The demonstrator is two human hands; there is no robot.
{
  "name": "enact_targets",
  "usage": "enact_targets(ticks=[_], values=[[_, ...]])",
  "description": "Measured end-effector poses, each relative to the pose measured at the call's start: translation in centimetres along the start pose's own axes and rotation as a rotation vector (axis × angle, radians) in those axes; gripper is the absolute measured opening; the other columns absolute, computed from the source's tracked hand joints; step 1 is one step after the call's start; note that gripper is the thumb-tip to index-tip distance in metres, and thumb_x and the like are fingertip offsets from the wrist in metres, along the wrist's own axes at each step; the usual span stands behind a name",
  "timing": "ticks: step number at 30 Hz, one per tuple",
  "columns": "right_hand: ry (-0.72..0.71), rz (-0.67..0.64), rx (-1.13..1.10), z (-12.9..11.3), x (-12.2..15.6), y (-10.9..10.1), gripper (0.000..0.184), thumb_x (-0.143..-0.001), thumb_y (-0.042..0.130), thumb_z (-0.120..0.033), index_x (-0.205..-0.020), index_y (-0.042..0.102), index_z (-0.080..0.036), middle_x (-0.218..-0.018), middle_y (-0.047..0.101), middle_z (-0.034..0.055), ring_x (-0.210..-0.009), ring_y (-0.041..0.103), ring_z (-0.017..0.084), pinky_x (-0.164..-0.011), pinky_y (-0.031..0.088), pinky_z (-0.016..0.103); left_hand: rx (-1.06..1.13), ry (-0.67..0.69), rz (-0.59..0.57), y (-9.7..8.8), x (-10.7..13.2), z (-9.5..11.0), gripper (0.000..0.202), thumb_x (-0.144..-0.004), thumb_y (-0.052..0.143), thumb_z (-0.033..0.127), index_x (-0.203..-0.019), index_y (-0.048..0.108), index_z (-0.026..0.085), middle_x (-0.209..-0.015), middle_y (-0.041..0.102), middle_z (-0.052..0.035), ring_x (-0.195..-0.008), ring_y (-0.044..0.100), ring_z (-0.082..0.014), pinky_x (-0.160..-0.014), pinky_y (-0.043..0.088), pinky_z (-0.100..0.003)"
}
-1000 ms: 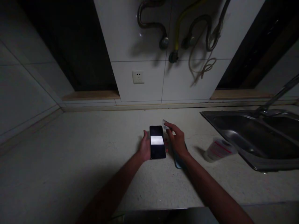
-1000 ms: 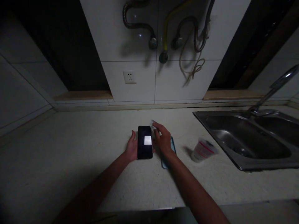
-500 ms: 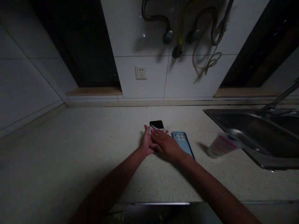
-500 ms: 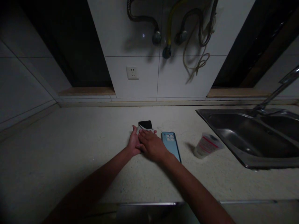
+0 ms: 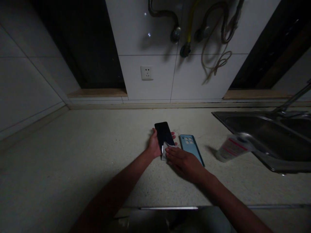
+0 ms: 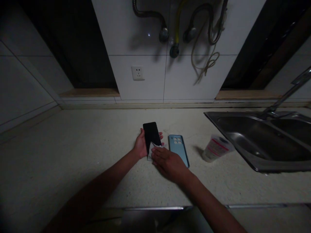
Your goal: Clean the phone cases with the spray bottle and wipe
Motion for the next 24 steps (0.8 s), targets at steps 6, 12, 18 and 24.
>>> enact_targets(ticks=[6,12,18,24], values=[[0.216,0.057,0.067,2.4,-1.0,0.2,0.042,-0.098,0.054,-0.032,-0.137,0.061,-0.018,-0.145,0.056,0.0161,-0.134,0.054,0.032,-0.111,0.046,0.053,-0.005,-0.026,0.004,0.2,-0.1,0.1,0.085,-0.093,0.026,0.074,-0.126,0.063,0.004,-0.103,0.074,-0.0193,-0.094,0.070,-0.0303,-0.090,0.050,-0.042],[0.263,0.083,0.024,5.7,-4.4,1.0,0.055,-0.100,0.049,-0.045,-0.145,0.052,-0.015,-0.153,0.046,0.0181,-0.144,0.041,0.034,-0.118,0.035,0.056,-0.007,-0.036,0.062,0.0,-0.3,-0.1,0.079,-0.091,0.034,0.074,-0.130,0.063,0.012,-0.109,0.074,-0.0164,-0.100,0.069,-0.0332,-0.093,0.049,-0.047],[0.238,0.112,-0.040,6.9,-8.3,2.2,0.061,-0.100,0.048,-0.048,-0.146,0.049,-0.009,-0.157,0.039,0.0211,-0.149,0.032,0.034,-0.120,0.030,0.056,-0.032,-0.046,0.161,0.0,-0.4,-0.5,0.075,-0.088,0.039,0.076,-0.125,0.066,0.017,-0.107,0.074,-0.0144,-0.103,0.069,-0.0331,-0.093,0.050,-0.047],[0.135,0.035,-0.226,6.7,-7.1,0.9,0.042,-0.099,0.047,-0.032,-0.137,0.061,-0.020,-0.149,0.053,0.0104,-0.142,0.045,0.028,-0.117,0.039,0.053,0.025,-0.025,0.121,0.2,-0.4,0.1,0.080,-0.089,0.031,0.079,-0.120,0.067,0.015,-0.105,0.074,-0.0162,-0.103,0.069,-0.0339,-0.092,0.051,-0.049]])
Point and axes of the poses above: each hand's wrist, its own x-axis away from the middle knuckle, its own y-axis out of the palm, z = x × y, the point moved 2 cm from there along -x, towards the middle knuckle
